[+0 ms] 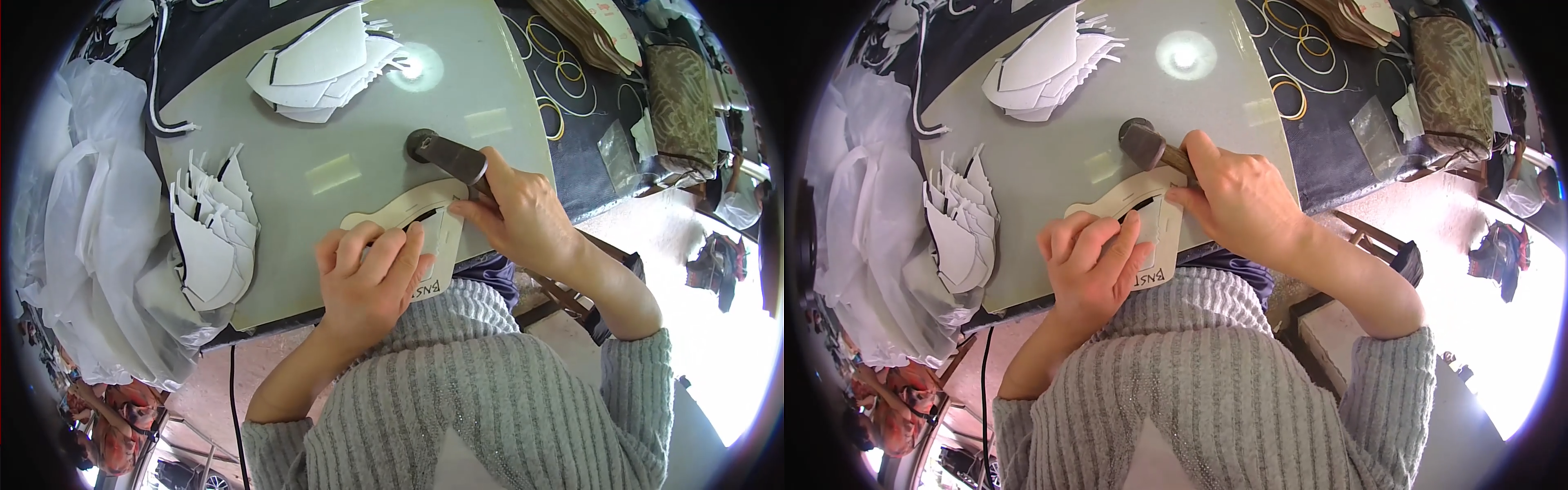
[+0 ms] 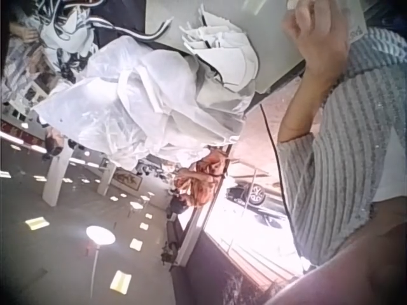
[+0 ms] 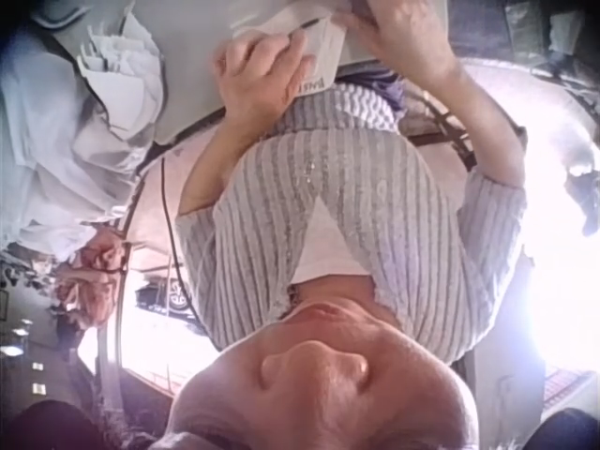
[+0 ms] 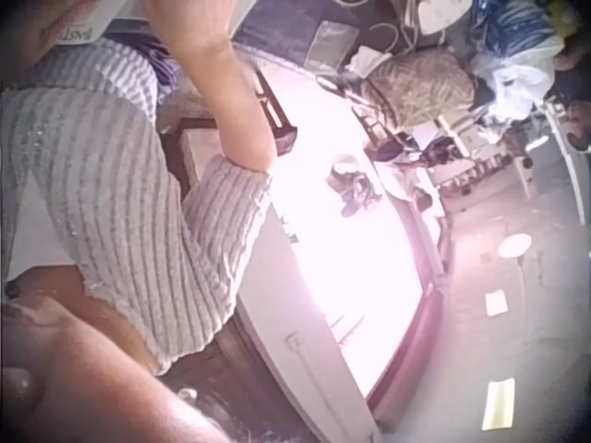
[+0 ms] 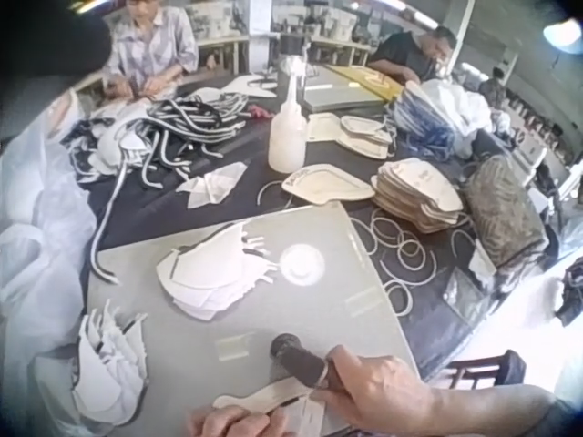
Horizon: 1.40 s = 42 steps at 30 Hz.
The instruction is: Use a hammer to tap and shape leather shoe components onto a white template form.
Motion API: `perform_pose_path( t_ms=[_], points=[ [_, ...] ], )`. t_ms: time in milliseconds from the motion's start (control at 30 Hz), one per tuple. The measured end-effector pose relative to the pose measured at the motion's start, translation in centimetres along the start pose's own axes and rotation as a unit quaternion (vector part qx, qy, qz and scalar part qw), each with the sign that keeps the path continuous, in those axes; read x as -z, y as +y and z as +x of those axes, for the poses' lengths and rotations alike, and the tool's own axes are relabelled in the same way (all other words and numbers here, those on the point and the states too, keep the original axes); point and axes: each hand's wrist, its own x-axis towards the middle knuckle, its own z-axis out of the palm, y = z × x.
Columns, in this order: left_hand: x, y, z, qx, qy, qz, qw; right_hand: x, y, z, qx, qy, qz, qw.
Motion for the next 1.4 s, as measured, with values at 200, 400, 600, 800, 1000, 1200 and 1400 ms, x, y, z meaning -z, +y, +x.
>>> perform_pose_path(
  t_ms=[200,400,600,800,1000,1200,1400],
  points=[
    [0.4,0.2,0.3,-0.021,-0.031,-0.012,0.999,0.0,-0.1,0.0,-0.014,-0.016,0.007,1.000],
    [0.0,0.0,1.1,-0.016,-0.026,-0.030,0.999,0.1,0.0,0.0,-0.008,-0.005,0.010,1.000],
    [-0.2,0.7,2.6,0.062,-0.062,-0.027,0.996,0.1,0.0,0.2,0.004,-0.007,0.005,1.000],
    [-0.1,1.8,3.2,0.049,-0.080,0.056,0.994,-0.2,0.5,0.0,0.004,0.013,0.000,1.000],
    [-0.8,1.8,1.7,0.008,-0.076,0.070,0.995,-0.1,0.2,0.1,0.005,-0.005,-0.009,1.000],
    [-0.8,1.1,0.8,-0.029,-0.012,-0.006,0.999,0.0,0.1,0.0,0.001,-0.016,-0.017,1.000],
    [-1.1,0.7,0.5,-0.086,0.003,-0.014,0.996,0.3,-0.2,0.3,-0.024,-0.036,-0.017,0.999]
  ],
)
